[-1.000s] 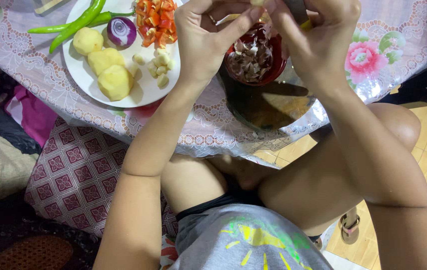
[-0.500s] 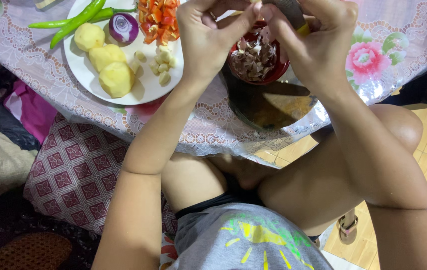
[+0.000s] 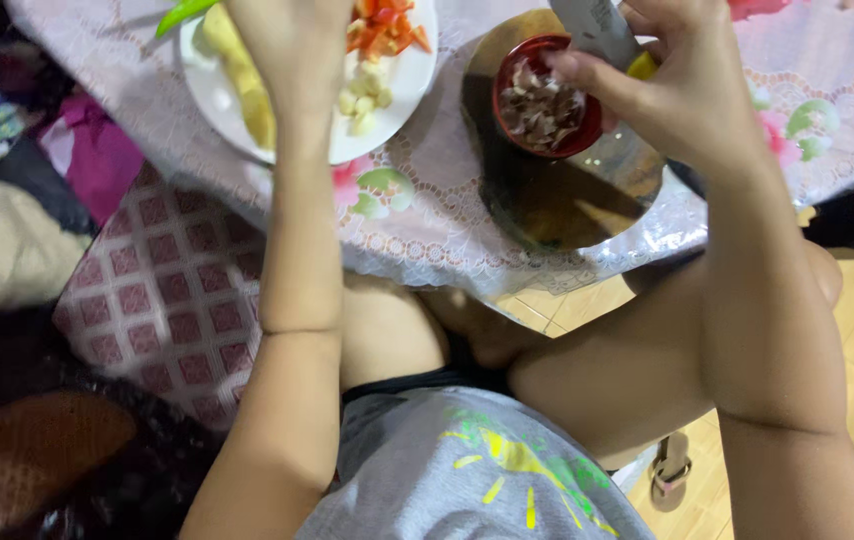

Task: The person peels garlic by hand and with a knife, and then uses a knife to cut a potato into pieces on a small wooden board.

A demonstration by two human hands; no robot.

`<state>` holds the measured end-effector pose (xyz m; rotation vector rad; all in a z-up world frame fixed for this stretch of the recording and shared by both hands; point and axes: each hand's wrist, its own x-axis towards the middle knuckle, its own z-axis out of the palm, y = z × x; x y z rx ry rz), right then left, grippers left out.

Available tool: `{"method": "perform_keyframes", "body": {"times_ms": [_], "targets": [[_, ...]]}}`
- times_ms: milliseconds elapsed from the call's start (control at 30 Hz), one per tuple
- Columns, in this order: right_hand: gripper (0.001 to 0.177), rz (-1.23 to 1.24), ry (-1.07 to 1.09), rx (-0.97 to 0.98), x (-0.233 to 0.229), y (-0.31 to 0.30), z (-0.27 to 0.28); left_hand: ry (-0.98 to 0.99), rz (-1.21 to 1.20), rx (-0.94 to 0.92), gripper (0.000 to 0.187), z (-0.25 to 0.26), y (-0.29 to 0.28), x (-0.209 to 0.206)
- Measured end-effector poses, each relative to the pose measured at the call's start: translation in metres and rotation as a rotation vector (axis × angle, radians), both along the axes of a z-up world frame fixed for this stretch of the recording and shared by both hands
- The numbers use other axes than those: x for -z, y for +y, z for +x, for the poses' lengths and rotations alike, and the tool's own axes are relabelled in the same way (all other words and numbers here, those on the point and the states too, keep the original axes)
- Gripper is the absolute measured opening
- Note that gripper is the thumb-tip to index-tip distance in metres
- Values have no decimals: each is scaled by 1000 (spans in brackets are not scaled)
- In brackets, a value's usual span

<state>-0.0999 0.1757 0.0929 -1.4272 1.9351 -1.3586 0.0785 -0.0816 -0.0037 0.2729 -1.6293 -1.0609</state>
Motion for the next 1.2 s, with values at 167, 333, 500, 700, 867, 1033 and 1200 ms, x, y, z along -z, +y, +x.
{"method": "perform_keyframes", "body": {"times_ms": [167,333,500,700,867,1033,1200], "targets": [[10,1,179,-29,21,14,-18,-112,55,2,14,45,17,3],[12,-126,400,-120,18,15,-14,-619,-470,-278,21,69,38,5],[35,11,291,7,-10,11,9,-648,-538,-329,27,72,56,-8],[19,9,250,-111,-12,14,3,-412,-296,-205,21,31,121,-11],[42,-48,-158,-148,-8,17,-4,-274,-315,-127,20,-3,144,-21],[36,-78,-330,-190,15,27,-26,-365,-81,125,30,-30,139,-22],[13,-52,-294,-156,23,28,-36,-212,-112,147,20,-33,139,-19]]}}
